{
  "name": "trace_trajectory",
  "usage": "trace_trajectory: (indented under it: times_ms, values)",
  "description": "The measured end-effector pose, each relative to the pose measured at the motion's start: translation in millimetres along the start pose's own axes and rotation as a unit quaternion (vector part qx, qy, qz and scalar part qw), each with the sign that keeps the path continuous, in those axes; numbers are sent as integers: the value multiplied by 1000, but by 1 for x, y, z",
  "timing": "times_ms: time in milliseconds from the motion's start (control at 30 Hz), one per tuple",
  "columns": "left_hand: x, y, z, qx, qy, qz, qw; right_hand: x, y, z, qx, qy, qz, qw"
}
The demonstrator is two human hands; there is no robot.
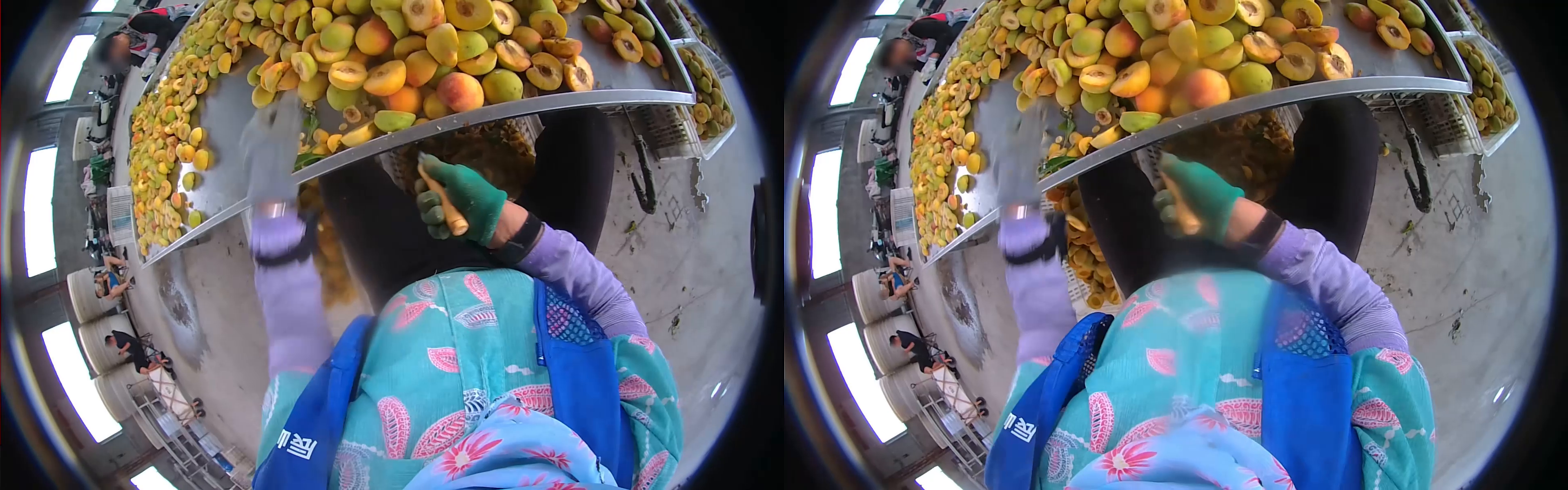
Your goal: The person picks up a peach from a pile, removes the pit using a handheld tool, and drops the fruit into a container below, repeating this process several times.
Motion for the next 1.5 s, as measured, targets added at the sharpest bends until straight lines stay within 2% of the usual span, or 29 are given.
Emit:
trace_trajectory:
  times_ms: [33, 67, 100, 133, 200, 233, 267, 333, 367, 467, 533, 567, 600, 667, 700, 767, 800, 867, 1000, 1067, 1100, 1167, 1233, 1267, 1300, 1367, 1400, 1433, 1500]
  values:
    - [19, -18, -18, -108, 40, -45, 992, -9, 5, -20, -63, -20, 58, 996]
    - [64, -26, -55, 120, 34, -146, 981, -15, 12, -33, -125, -39, 119, 984]
    - [76, -35, -72, 187, 15, -116, 975, -5, 23, -36, -175, -7, 184, 967]
    - [85, -49, -87, 253, 1, -85, 964, -8, 38, -43, -241, -33, 258, 935]
    - [82, -57, -79, 194, 11, -222, 956, -17, 65, -58, -361, -87, 392, 841]
    - [56, -66, -64, 11, 107, -114, 988, -14, 79, -63, -436, -90, 496, 746]
    - [34, -65, -59, -129, 138, -80, 979, -11, 87, -69, -486, -106, 520, 694]
    - [-1, -51, -58, -402, 178, 9, 898, -6, 86, -83, -586, -127, 549, 582]
    - [-8, -47, -59, -431, 153, -21, 889, -2, 82, -87, -614, -113, 489, 609]
    - [-20, -34, -67, -501, 90, -66, 858, 0, 73, -84, -623, -130, 517, 573]
    - [-17, -29, -78, -526, 77, -26, 847, -7, 66, -80, -601, -117, 528, 589]
    - [-16, -34, -74, -430, 34, -104, 896, -12, 64, -77, -587, -113, 535, 597]
    - [-16, -38, -69, -329, -24, -171, 928, -15, 63, -77, -599, -110, 542, 579]
    - [-23, -52, -70, -435, 14, -100, 895, -19, 61, -79, -620, -102, 558, 542]
    - [-31, -67, -66, -424, 35, -118, 897, -19, 61, -78, -625, -109, 560, 533]
    - [-33, -72, -66, -459, 29, -89, 883, -17, 59, -78, -640, -119, 560, 513]
    - [-35, -71, -66, -477, 22, -73, 876, -19, 58, -77, -634, -120, 553, 527]
    - [-40, -70, -58, -444, -33, -101, 890, -29, 54, -83, -622, -120, 539, 556]
    - [-39, -64, -57, -387, -117, -148, 902, -16, 48, -77, -523, -51, 571, 631]
    - [-40, -68, -60, -372, -86, -143, 913, -9, 45, -74, -484, -26, 585, 650]
    - [-40, -69, -59, -361, -72, -139, 919, -1, 44, -68, -446, -15, 548, 708]
    - [-37, -80, -53, -277, -37, -191, 941, 0, 40, -68, -360, 8, 465, 808]
    - [-37, -88, -52, -222, -8, -240, 945, 3, 30, -73, -240, 85, 309, 916]
    - [-36, -93, -51, -211, -1, -266, 941, 3, 24, -78, -177, 123, 224, 951]
    - [-35, -98, -50, -199, 5, -290, 936, 0, 20, -82, -126, 163, 177, 962]
    - [-29, -98, -56, -208, 105, -260, 937, -8, 13, -86, -18, 238, 80, 968]
    - [-27, -99, -61, -211, 157, -246, 933, -10, 13, -87, -42, 239, 88, 966]
    - [-27, -104, -60, -192, 137, -301, 924, -12, 14, -87, -66, 240, 96, 964]
    - [-19, -86, -81, -285, 213, -222, 908, -13, 13, -86, -80, 238, 99, 963]
Point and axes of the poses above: each hand's wrist, its own x-axis towards the middle knuckle, its own z-axis out of the back of the hand, y = z × x, the point moved 7 cm from there along x, towards the middle knuckle, and after that the axes turned 6 degrees about x, right-handed, at the moved point
